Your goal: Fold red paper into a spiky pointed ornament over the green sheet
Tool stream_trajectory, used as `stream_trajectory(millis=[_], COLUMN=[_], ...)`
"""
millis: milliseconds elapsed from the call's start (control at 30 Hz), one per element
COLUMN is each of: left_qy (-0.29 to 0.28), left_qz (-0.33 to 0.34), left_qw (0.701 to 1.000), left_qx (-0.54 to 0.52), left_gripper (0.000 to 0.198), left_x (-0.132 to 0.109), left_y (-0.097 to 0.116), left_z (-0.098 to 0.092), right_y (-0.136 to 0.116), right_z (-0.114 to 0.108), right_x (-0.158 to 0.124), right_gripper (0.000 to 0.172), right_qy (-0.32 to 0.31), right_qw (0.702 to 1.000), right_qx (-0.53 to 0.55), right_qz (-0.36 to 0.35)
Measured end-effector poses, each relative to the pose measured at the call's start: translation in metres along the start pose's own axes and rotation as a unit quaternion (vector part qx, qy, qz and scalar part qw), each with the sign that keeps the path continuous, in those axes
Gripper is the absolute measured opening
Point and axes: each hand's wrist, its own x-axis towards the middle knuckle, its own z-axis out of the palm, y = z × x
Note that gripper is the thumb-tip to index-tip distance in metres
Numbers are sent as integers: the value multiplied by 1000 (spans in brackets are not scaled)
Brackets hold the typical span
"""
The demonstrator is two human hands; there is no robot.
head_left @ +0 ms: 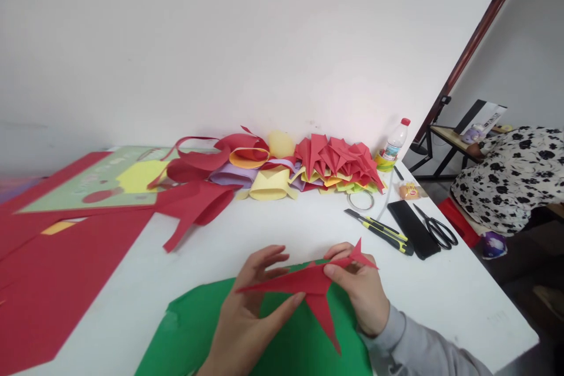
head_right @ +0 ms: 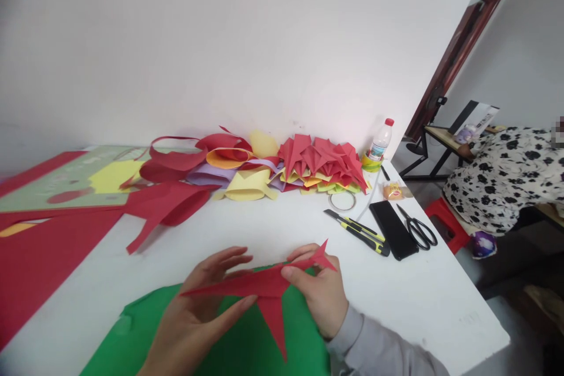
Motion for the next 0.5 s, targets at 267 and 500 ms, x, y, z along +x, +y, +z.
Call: stream_trajectory(millis=[267,500], left_qy=[-163,-284], left_qz=[112,119], left_qw=[956,900], left_qx=[218,307], left_gripper=[47,51], left_x=[7,4], left_y=[4,10], left_z=[-21,-22], right_y=[-14,-13], right_z=[-8,-7], right_x=[7,7], right_gripper=[14,21], right_qy=[-54,-105], right_qw=[992,983], right_qx=[-109,-148], right_qz=[23,25])
